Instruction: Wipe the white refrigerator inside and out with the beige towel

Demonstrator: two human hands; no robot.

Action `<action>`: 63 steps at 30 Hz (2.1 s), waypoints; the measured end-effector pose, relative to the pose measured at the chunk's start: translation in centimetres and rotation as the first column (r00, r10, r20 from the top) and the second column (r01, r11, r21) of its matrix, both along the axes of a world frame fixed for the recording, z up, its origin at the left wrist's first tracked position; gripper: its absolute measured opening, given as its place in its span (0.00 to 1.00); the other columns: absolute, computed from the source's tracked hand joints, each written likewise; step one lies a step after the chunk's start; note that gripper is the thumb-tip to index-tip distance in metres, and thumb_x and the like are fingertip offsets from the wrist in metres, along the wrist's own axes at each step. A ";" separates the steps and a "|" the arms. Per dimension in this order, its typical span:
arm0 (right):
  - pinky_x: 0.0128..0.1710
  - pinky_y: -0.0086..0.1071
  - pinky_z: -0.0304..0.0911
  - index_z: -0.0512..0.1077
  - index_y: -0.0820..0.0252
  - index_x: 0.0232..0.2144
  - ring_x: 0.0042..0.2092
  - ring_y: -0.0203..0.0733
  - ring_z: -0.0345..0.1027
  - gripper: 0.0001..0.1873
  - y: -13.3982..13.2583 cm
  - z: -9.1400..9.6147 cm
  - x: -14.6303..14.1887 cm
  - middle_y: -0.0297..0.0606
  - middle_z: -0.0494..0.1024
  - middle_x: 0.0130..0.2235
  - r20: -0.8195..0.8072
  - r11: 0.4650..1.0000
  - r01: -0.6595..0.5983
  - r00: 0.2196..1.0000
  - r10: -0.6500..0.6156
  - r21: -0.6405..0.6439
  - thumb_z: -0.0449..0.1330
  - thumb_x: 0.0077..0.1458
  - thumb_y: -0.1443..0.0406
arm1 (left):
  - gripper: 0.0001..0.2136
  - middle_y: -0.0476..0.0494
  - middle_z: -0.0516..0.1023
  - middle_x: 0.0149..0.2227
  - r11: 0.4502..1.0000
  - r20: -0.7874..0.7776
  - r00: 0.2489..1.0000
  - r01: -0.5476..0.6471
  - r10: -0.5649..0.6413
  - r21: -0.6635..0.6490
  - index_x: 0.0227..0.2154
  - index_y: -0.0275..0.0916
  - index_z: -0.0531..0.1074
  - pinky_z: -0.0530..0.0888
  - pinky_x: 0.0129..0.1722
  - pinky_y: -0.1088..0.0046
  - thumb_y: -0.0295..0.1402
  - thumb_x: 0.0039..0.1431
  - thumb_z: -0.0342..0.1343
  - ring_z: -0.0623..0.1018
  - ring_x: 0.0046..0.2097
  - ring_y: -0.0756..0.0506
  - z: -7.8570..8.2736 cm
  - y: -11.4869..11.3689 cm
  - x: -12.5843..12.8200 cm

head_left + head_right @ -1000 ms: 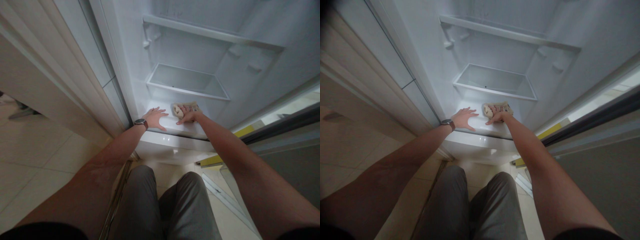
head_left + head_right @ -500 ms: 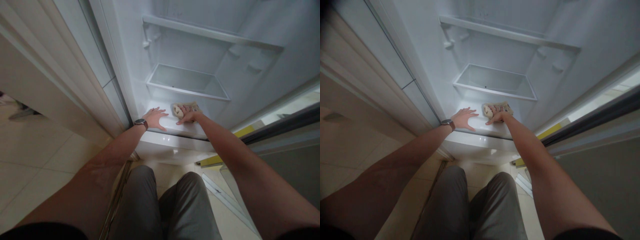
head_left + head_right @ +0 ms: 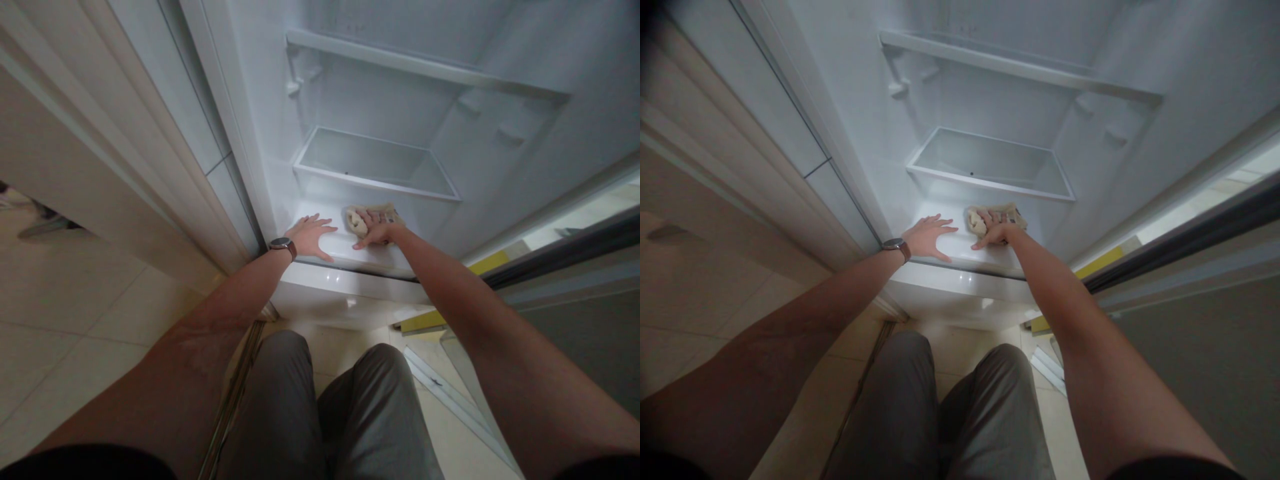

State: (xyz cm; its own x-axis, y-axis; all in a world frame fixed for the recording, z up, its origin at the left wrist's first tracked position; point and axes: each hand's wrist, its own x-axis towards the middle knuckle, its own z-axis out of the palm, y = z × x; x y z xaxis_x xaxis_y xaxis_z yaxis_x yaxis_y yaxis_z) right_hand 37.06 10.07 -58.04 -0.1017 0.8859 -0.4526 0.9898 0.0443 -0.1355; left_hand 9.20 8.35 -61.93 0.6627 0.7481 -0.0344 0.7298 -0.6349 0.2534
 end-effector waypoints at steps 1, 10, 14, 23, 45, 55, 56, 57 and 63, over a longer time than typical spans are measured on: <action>0.75 0.66 0.30 0.32 0.40 0.77 0.76 0.75 0.16 0.87 0.0 0.0 0.0 0.36 0.26 0.78 0.002 1.000 0.003 1.000 -0.003 -0.004 0.75 0.25 0.34 | 0.54 0.47 0.50 0.77 1.000 0.000 1.000 0.000 0.000 -0.002 0.73 0.54 0.58 0.45 0.74 0.42 0.71 0.44 0.61 0.47 0.76 0.27 0.0 0.0 0.0; 0.75 0.65 0.29 0.32 0.42 0.77 0.76 0.74 0.17 0.87 0.0 0.0 0.0 0.38 0.28 0.78 0.002 1.000 -0.012 1.000 0.012 0.004 0.75 0.26 0.33 | 0.54 0.46 0.50 0.77 1.000 0.001 1.000 -0.001 0.001 0.003 0.73 0.53 0.59 0.45 0.74 0.41 0.72 0.45 0.60 0.47 0.76 0.26 0.2 -0.2 0.0; 0.75 0.66 0.28 0.32 0.40 0.77 0.76 0.75 0.16 0.85 0.0 -0.1 0.0 0.37 0.26 0.78 0.014 1.000 -0.004 1.000 0.004 -0.001 0.74 0.26 0.33 | 0.54 0.46 0.50 0.77 1.000 -0.004 1.000 -0.005 0.005 -0.004 0.73 0.53 0.59 0.45 0.74 0.42 0.72 0.44 0.61 0.47 0.76 0.26 0.4 -0.3 0.1; 0.74 0.66 0.28 0.30 0.41 0.77 0.76 0.75 0.16 0.85 0.2 -0.3 0.1 0.37 0.26 0.78 0.022 1.000 -0.016 1.000 0.017 -0.004 0.73 0.28 0.32 | 0.54 0.46 0.50 0.77 1.000 0.007 1.000 -0.003 0.003 0.000 0.73 0.53 0.59 0.45 0.74 0.42 0.72 0.44 0.61 0.47 0.76 0.26 0.2 -0.1 0.1; 0.75 0.65 0.29 0.34 0.41 0.77 0.76 0.75 0.18 0.86 0.3 -0.4 0.2 0.38 0.29 0.78 -0.014 1.000 -0.006 1.000 0.006 0.021 0.75 0.25 0.34 | 0.54 0.46 0.50 0.77 1.000 -0.014 1.000 0.000 0.000 0.005 0.73 0.52 0.58 0.44 0.74 0.43 0.72 0.45 0.60 0.47 0.76 0.27 0.4 -0.3 0.1; 0.74 0.68 0.31 0.35 0.41 0.77 0.76 0.76 0.20 0.86 0.5 -0.7 0.4 0.40 0.31 0.78 -0.019 0.999 -0.014 1.000 0.015 0.038 0.76 0.25 0.34 | 0.54 0.45 0.51 0.77 1.000 -0.004 1.000 0.001 -0.001 0.009 0.73 0.51 0.59 0.45 0.74 0.40 0.72 0.45 0.61 0.48 0.76 0.26 0.5 -0.4 0.1; 0.74 0.68 0.31 0.34 0.41 0.77 0.76 0.76 0.20 0.86 0.6 -0.8 0.4 0.39 0.30 0.78 -0.020 0.999 -0.015 1.000 0.015 0.041 0.76 0.25 0.34 | 0.54 0.45 0.51 0.77 1.000 -0.003 1.000 0.001 -0.001 0.008 0.73 0.51 0.59 0.45 0.74 0.41 0.72 0.45 0.61 0.48 0.76 0.26 0.5 -0.4 0.1; 0.74 0.67 0.30 0.34 0.41 0.77 0.76 0.76 0.19 0.86 0.6 -0.8 0.4 0.39 0.30 0.78 -0.018 0.999 -0.013 1.000 0.013 0.037 0.76 0.25 0.34 | 0.54 0.45 0.51 0.77 1.000 -0.003 1.000 0.000 0.000 0.008 0.73 0.51 0.59 0.45 0.74 0.41 0.72 0.45 0.61 0.47 0.76 0.26 0.5 -0.4 0.1; 0.73 0.68 0.35 0.36 0.41 0.77 0.76 0.77 0.23 0.84 0.5 -0.9 0.5 0.42 0.33 0.78 0.001 0.997 -0.028 1.000 0.028 0.072 0.75 0.27 0.34 | 0.54 0.45 0.50 0.77 1.000 -0.010 1.000 0.004 -0.004 0.007 0.73 0.52 0.59 0.46 0.74 0.41 0.72 0.46 0.60 0.47 0.76 0.27 0.5 -0.3 0.1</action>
